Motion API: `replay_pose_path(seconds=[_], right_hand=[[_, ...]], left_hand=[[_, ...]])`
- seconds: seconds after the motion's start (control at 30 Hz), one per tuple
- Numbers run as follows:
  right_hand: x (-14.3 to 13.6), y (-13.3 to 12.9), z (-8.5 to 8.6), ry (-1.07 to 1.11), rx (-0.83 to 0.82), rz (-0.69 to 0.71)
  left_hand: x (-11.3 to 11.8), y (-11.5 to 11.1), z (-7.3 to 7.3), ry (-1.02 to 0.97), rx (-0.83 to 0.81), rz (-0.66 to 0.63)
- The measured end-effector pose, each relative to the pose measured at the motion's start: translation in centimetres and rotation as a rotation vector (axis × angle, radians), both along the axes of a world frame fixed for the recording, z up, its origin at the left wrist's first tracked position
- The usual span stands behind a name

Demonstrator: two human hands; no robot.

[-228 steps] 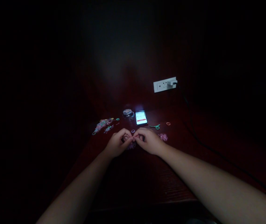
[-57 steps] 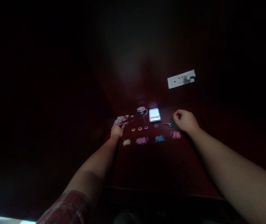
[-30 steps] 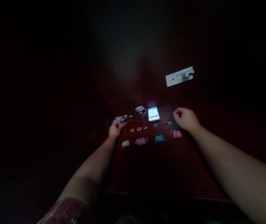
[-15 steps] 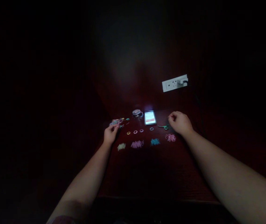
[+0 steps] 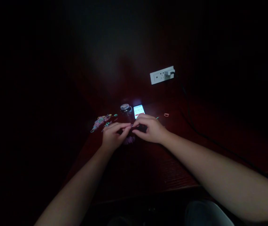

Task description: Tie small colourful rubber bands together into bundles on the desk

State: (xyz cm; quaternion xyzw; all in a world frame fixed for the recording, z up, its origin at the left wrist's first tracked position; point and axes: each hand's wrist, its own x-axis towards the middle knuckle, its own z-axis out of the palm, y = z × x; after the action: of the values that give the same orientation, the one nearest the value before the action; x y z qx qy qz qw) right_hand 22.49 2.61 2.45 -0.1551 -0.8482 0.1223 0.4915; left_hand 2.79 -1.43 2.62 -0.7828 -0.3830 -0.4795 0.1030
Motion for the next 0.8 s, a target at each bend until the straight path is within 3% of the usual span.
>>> replay_pose_path(seconds=[0.4, 0.8], right_hand=[[0.02, 0.31, -0.35, 0.001, -0.042, -0.022], [0.21, 0.30, -0.50, -0.006, -0.035, 0.007]], left_hand=[[0.34, 0.05, -0.01, 0.086, -0.008, -0.024], [-0.01, -0.10, -0.16, 0.006, -0.061, -0.011]])
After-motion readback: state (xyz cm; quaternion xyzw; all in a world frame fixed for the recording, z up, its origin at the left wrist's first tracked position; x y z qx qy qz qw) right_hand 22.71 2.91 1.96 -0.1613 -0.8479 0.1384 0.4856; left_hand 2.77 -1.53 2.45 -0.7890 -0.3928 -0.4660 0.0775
